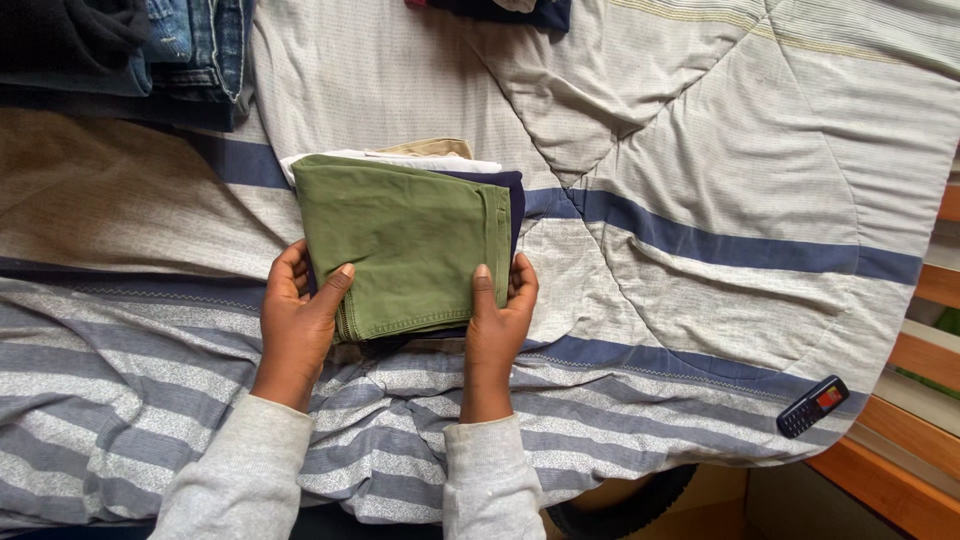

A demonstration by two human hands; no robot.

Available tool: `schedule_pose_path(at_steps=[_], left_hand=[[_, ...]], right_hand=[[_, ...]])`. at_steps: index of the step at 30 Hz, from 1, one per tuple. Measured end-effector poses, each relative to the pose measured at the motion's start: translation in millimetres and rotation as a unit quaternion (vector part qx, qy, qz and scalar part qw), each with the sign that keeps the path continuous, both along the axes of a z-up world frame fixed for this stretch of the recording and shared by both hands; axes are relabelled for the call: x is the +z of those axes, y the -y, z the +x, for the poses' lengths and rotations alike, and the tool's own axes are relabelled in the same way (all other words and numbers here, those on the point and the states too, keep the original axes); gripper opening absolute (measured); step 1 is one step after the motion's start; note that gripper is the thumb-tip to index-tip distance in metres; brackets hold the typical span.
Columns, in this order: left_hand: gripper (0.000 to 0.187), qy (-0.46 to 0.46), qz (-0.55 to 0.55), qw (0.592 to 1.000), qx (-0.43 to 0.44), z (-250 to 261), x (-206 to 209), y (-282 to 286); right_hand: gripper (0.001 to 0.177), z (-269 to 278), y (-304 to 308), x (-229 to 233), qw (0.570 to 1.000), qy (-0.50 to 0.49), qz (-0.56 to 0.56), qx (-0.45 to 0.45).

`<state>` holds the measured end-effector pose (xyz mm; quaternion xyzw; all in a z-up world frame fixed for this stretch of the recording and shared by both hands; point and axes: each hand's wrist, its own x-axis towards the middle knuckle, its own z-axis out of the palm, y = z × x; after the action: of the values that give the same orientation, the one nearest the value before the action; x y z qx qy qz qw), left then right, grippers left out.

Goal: The person folds several pieces of clothing on a bed, including a pink patterned item, a teal garment, a red towel, and multiple pairs of shorts. After folding, the person places each item into a wooden closet shelf.

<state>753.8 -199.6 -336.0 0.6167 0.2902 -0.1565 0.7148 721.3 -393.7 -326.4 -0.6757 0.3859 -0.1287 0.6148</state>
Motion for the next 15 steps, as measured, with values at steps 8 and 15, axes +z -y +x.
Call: schedule_pose_path(at_steps=[8,15], left_hand=[[0.063,0.178,0.323,0.924,-0.104,-11.0,20.6,15.5],[0.061,0.136,0.286,0.946,-0.06,-2.2,31.4,16.6]], right_hand=[[0.061,0.0,-18.3,18.1,0.978,-0.101,-0.169,0.064],[0.035,-0.2,-9.0,35.0,0.967,-0.019,-0.218,0.133]])
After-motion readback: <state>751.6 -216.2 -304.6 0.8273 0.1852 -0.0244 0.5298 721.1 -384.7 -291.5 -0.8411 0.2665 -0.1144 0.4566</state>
